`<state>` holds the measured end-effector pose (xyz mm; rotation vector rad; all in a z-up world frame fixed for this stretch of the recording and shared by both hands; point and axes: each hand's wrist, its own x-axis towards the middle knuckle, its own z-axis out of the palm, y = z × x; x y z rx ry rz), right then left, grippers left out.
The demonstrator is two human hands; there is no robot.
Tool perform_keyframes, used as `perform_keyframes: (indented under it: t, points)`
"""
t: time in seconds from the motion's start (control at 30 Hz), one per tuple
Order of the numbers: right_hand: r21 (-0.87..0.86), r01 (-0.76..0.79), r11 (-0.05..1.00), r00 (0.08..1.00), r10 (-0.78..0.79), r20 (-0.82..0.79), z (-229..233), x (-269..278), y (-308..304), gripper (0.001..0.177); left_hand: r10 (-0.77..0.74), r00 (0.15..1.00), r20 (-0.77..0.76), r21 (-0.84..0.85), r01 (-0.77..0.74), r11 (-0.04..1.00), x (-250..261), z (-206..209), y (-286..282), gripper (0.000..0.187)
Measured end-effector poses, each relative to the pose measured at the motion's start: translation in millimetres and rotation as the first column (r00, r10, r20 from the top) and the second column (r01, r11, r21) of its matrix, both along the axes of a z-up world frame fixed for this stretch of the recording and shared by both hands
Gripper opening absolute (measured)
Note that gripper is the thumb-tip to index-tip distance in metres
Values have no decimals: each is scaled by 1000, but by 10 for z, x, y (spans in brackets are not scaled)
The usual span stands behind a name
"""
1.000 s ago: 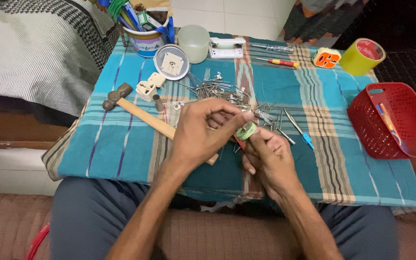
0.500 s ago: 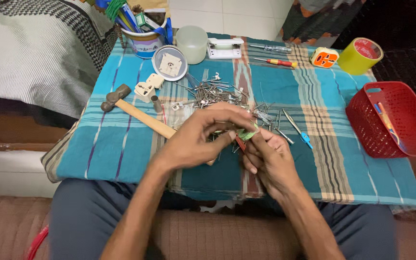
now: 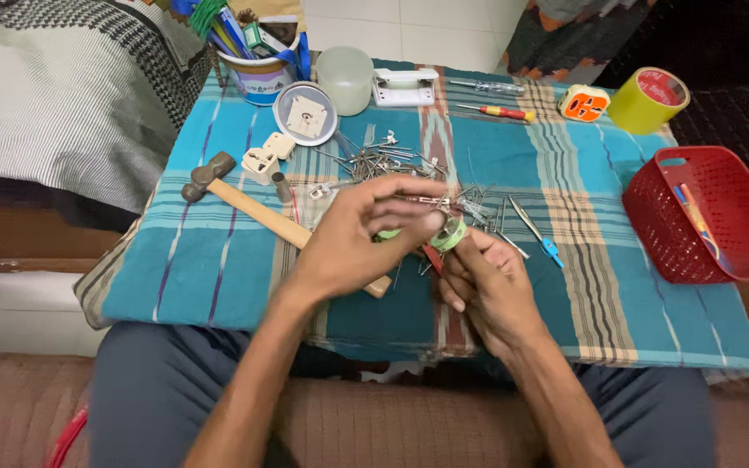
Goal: The person sits at a table and assembles small metal hardware components. They pick up nails and plastic anchors, insert nails into anchors, and use a hammer to tap them together. They also handle a roll of tape and a small cylindrical object, placing items into a red basket.
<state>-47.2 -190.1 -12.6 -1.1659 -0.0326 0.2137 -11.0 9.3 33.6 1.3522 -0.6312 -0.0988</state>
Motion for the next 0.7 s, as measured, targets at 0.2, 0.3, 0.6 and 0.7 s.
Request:
perform_keyframes:
  t: [0.2,0.3,0.6,0.7]
  points:
    - [-2,-23,1000,999,23,45,6,-6,-4,29,-107,989,104,87,98,991,-14,4,38,24]
    - [-50,-1,999,999,3,32,-2,-7,-23,30,-96,992,-80,-122,85,989,1,-13,-1,32]
    - [-108,27,994,1000,-28,-9,88,-40,5,27,101,994,40,172,-107,979,-13,-98,-18,20]
    - [-331,30,943,1000,-29,7,270,-62,-71,27,122,992,-41,141,-116,983,9,-128,-56,22]
